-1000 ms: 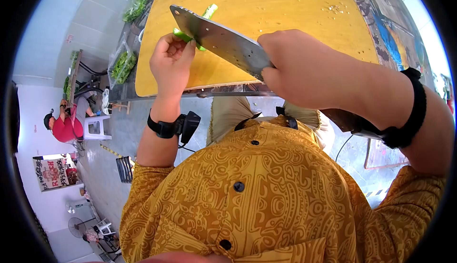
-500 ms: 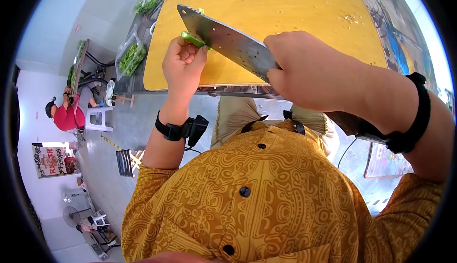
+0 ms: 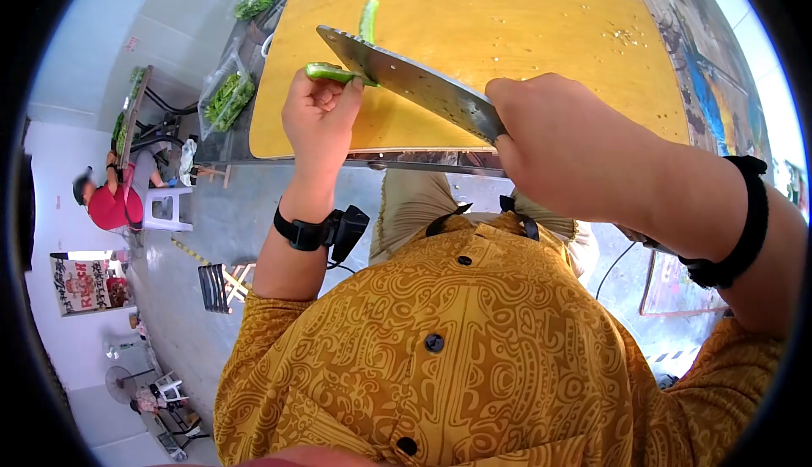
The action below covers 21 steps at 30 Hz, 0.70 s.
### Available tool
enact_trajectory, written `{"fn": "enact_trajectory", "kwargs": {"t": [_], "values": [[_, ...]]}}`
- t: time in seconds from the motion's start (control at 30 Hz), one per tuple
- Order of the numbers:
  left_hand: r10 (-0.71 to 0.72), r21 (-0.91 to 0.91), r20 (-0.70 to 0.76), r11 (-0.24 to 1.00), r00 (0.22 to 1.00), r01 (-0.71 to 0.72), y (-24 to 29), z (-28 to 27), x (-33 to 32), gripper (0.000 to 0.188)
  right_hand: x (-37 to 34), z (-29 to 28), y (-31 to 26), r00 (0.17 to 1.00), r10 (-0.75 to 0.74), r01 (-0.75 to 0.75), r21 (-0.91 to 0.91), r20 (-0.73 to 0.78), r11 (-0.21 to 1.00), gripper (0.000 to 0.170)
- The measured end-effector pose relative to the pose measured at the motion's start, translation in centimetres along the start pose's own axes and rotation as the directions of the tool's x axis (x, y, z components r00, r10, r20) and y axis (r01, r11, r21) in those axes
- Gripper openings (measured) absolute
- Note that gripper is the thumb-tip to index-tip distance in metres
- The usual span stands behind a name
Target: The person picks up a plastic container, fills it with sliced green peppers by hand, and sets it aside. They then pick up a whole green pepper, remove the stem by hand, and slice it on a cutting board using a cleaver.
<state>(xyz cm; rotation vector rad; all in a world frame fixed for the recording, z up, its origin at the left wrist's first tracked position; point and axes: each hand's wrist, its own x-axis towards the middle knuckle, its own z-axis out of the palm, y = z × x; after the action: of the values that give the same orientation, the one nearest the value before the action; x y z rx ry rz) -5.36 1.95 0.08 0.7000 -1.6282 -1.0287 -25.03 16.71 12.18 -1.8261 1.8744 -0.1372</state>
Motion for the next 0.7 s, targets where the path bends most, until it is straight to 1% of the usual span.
{"fn": "enact_trajectory", "kwargs": {"t": [0.1,0.17,0.3,0.33,0.43,0.5,0.53,0.63,0.7], "values": [[0.011,0.001,-0.020,1.000,1.000,-0.011,0.0,0.1,-0.1,0.016,0.0,0.2,0.1,0.999,-0.039,0.038,-0.012,-0.023,0.999,0.016],[0.011,0.025,-0.009,1.000,1.000,-0.010,0.4,0.2,-0.1,0.016,0.3,0.3,0.1,0.998,-0.061,0.060,-0.018,-0.035,0.998,0.016],[0.019,0.122,0.018,0.992,1.000,-0.021,0.3,-0.1,-0.2,0.017,1.1,0.6,0.0,0.995,-0.083,0.081,-0.032,-0.052,0.996,0.015],[0.023,0.115,0.013,0.993,1.000,-0.025,0.1,-0.2,-0.2,0.017,1.2,0.7,0.0,0.994,-0.091,0.089,-0.040,-0.061,0.995,0.015],[0.039,0.072,-0.003,0.997,0.999,-0.039,-0.2,-0.3,-0.1,0.016,0.8,0.4,-0.1,0.998,-0.043,0.041,-0.050,-0.050,0.998,0.015],[0.049,0.014,-0.015,0.999,0.999,-0.049,-0.3,-0.2,-0.2,0.016,0.6,0.1,-0.2,0.999,-0.028,0.027,-0.068,-0.024,0.997,0.014],[0.050,0.017,-0.017,0.999,0.999,-0.050,-0.3,-0.2,-0.2,0.016,0.5,0.0,-0.2,1.000,-0.021,0.020,-0.078,-0.011,0.997,0.014],[0.058,0.024,-0.022,0.998,0.998,-0.057,-0.3,-0.2,-0.2,0.016,0.3,0.4,0.3,0.998,-0.052,0.049,-0.103,-0.031,0.994,0.014],[0.064,0.023,-0.027,0.998,0.998,-0.063,-0.4,-0.2,-0.2,0.017,0.5,0.5,0.8,0.997,-0.073,0.072,-0.087,-0.007,0.994,0.015]]}}
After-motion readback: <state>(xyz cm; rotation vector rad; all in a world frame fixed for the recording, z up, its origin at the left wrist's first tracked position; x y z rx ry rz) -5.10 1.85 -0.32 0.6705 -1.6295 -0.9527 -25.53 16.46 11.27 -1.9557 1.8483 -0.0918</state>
